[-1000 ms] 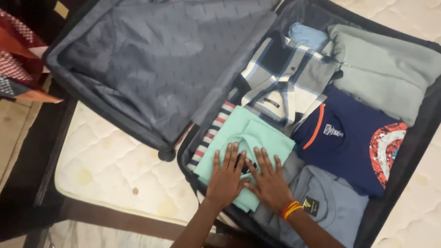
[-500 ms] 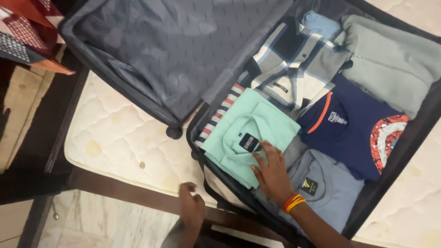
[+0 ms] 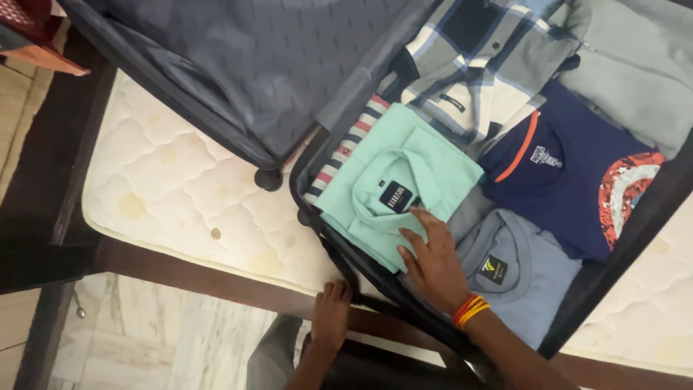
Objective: The person places folded clothes into an open suitcase on a bed, arranging them neatly. The person then closes the suitcase and fastens the latches.
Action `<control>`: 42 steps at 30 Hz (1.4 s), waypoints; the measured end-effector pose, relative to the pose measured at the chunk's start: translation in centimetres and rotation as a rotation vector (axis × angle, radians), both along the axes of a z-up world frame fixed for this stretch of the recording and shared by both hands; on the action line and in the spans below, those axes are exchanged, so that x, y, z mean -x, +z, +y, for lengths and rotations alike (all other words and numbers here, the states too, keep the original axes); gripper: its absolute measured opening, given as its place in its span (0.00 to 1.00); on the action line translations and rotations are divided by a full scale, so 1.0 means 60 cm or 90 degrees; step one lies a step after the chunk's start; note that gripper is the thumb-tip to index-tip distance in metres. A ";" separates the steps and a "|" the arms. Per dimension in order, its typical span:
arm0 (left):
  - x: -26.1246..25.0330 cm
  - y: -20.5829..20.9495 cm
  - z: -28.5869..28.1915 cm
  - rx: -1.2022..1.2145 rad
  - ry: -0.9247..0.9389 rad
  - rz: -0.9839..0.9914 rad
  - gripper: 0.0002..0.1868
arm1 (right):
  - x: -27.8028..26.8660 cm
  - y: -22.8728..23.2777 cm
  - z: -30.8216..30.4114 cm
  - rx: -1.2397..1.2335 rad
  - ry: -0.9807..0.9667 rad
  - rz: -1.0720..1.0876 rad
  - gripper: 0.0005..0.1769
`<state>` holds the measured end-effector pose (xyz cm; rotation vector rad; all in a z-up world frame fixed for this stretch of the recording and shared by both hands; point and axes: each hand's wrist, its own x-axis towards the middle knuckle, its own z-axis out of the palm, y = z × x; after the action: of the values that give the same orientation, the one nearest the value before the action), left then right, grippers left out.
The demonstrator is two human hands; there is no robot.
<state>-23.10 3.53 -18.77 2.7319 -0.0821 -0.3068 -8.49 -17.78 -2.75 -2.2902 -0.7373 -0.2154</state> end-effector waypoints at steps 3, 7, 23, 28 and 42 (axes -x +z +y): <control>0.010 0.039 0.009 0.112 -0.018 0.045 0.12 | 0.003 0.005 -0.014 0.009 0.002 0.012 0.16; 0.003 0.187 0.002 0.313 0.086 -0.087 0.10 | -0.002 0.031 -0.013 -0.041 0.024 0.097 0.10; -0.271 0.379 -0.202 0.713 0.182 -0.125 0.08 | -0.091 0.155 -0.123 -0.481 -0.022 0.509 0.17; -0.324 0.393 -0.243 0.658 0.189 -0.038 0.11 | -0.133 0.164 -0.176 -0.390 -0.079 0.482 0.18; -0.466 0.310 -0.334 0.621 0.137 -0.026 0.11 | -0.228 0.093 -0.240 -0.526 -0.335 0.418 0.11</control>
<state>4.83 -16.50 -0.18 1.7564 0.0445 -0.0985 5.19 -32.19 2.85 -1.5437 0.2781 0.0123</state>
